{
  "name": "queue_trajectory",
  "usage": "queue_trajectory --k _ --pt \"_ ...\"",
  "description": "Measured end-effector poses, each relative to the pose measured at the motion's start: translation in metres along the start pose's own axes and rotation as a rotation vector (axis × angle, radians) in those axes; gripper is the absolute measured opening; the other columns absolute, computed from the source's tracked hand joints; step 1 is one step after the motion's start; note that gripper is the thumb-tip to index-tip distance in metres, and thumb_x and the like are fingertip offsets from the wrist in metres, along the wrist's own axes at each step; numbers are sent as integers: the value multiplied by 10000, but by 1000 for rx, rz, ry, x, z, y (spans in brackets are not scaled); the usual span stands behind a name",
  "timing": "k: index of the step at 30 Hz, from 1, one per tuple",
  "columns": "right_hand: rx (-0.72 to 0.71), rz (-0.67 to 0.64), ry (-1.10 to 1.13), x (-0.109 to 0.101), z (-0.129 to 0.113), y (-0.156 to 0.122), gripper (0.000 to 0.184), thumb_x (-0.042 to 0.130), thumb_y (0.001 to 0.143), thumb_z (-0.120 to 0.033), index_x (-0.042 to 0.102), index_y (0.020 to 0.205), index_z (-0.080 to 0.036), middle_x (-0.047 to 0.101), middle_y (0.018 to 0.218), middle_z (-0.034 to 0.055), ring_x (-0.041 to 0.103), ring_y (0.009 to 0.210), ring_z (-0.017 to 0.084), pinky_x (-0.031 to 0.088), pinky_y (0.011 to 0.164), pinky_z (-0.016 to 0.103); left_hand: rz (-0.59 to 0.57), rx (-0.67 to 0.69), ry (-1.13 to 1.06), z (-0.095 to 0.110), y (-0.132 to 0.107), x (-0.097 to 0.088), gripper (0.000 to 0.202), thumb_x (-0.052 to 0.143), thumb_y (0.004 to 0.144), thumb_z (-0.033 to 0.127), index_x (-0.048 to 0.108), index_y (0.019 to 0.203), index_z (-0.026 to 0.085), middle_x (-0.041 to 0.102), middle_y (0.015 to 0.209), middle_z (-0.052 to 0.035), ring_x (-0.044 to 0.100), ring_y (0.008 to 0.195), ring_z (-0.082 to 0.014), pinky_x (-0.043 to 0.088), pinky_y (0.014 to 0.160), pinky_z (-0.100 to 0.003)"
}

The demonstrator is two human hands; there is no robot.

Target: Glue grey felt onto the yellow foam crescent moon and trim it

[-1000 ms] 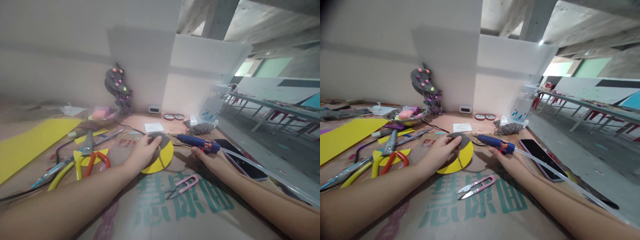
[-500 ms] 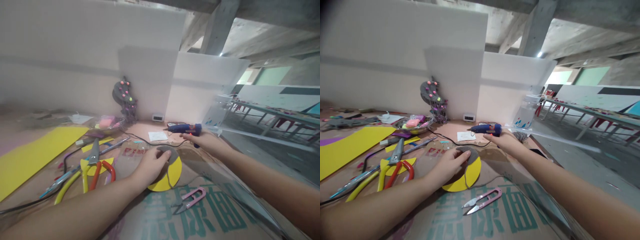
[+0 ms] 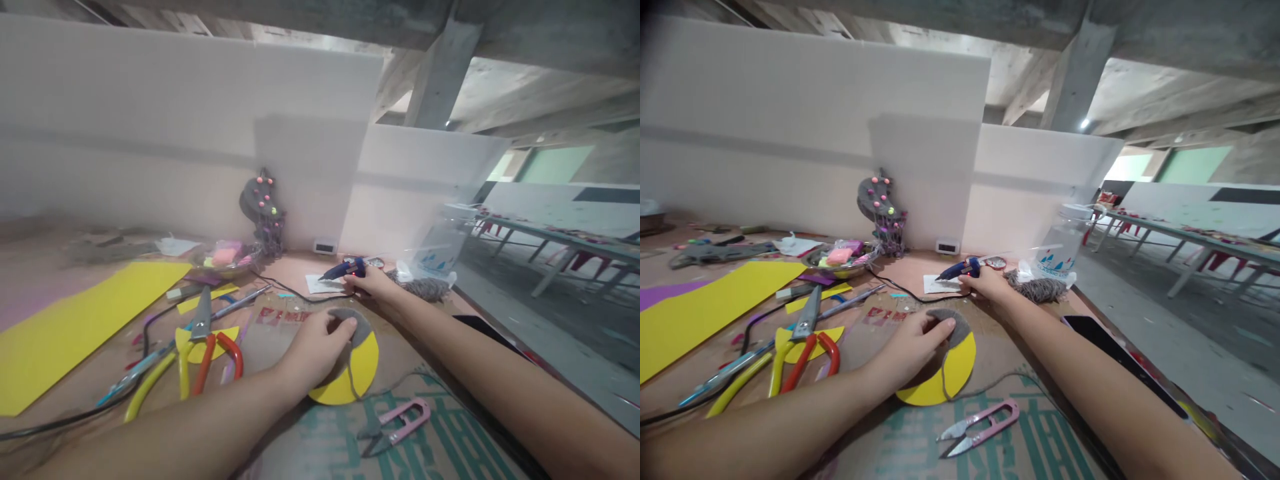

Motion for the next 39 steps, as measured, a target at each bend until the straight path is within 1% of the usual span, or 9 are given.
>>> queue_trajectory --k 4,7,12,17,23,26,30,35,39 --pt "-51 6 -53 -8 -1 -3 318 695 790 -396 701 943 -117 671 627 48 628 619 181 494 636 282 16 -3 30 2 0 0 207 537 836 308 659 819 141 710 876 -54 622 810 -177 437 720 -264" --pt "-115 41 -70 -17 -2 -17 357 656 822 -350 676 1103 -130 729 923 101 668 867 236 496 818 338 29 -5 25 2 -1 -1 210 545 831 310 666 829 139 712 860 -54 625 793 -177 440 703 -260" --pt "-180 104 -69 -35 -5 -65 484 521 900 -417 571 1308 -161 617 1290 137 575 1168 294 451 963 404 123 34 -58 2 1 -8 242 575 819 345 677 864 130 725 872 -69 643 787 -182 451 684 -255" --pt "-150 -33 5 -31 -20 -116 439 506 897 -452 664 1182 -159 677 1188 120 624 1067 296 474 926 438 257 75 -111 3 3 -19 298 594 822 410 673 890 132 735 916 -87 657 813 -192 458 698 -257" --pt "-174 -469 196 1 -44 -158 404 582 877 -453 677 1173 -194 698 1123 97 637 1008 235 491 874 350 343 96 40 6 4 -27 353 556 845 451 688 876 125 731 873 -85 648 811 -207 448 702 -271" --pt "-50 -620 392 11 -42 -169 455 638 850 -443 615 1227 -190 713 1041 89 621 682 108 485 628 227 346 78 44 6 4 -28 378 560 836 479 688 863 124 717 801 -69 636 757 -200 439 667 -267" --pt "121 -763 506 18 -34 -176 547 659 810 -517 573 1225 -171 633 645 -19 331 360 25 262 363 168 349 75 41 9 2 -27 346 572 819 466 679 798 137 691 730 -44 614 694 -178 426 631 -255" --pt "91 -594 358 3 -31 -167 453 640 786 -579 644 831 -128 463 553 -45 359 443 51 265 401 184 326 64 59 12 2 -26 337 562 825 461 654 749 146 659 681 -29 594 670 -167 411 618 -250" --pt "71 -276 280 -17 -32 -157 492 627 754 -623 625 846 -140 358 518 -74 299 463 65 209 429 203 296 43 48 10 2 -24 301 564 825 429 643 759 145 662 702 -30 590 666 -160 409 610 -244"
Point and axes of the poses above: each hand's wrist, its own y-axis towards the middle knuckle, its own x-axis out of the palm, z = x × y, the point moved 4 cm from there along y, towards the middle knuckle
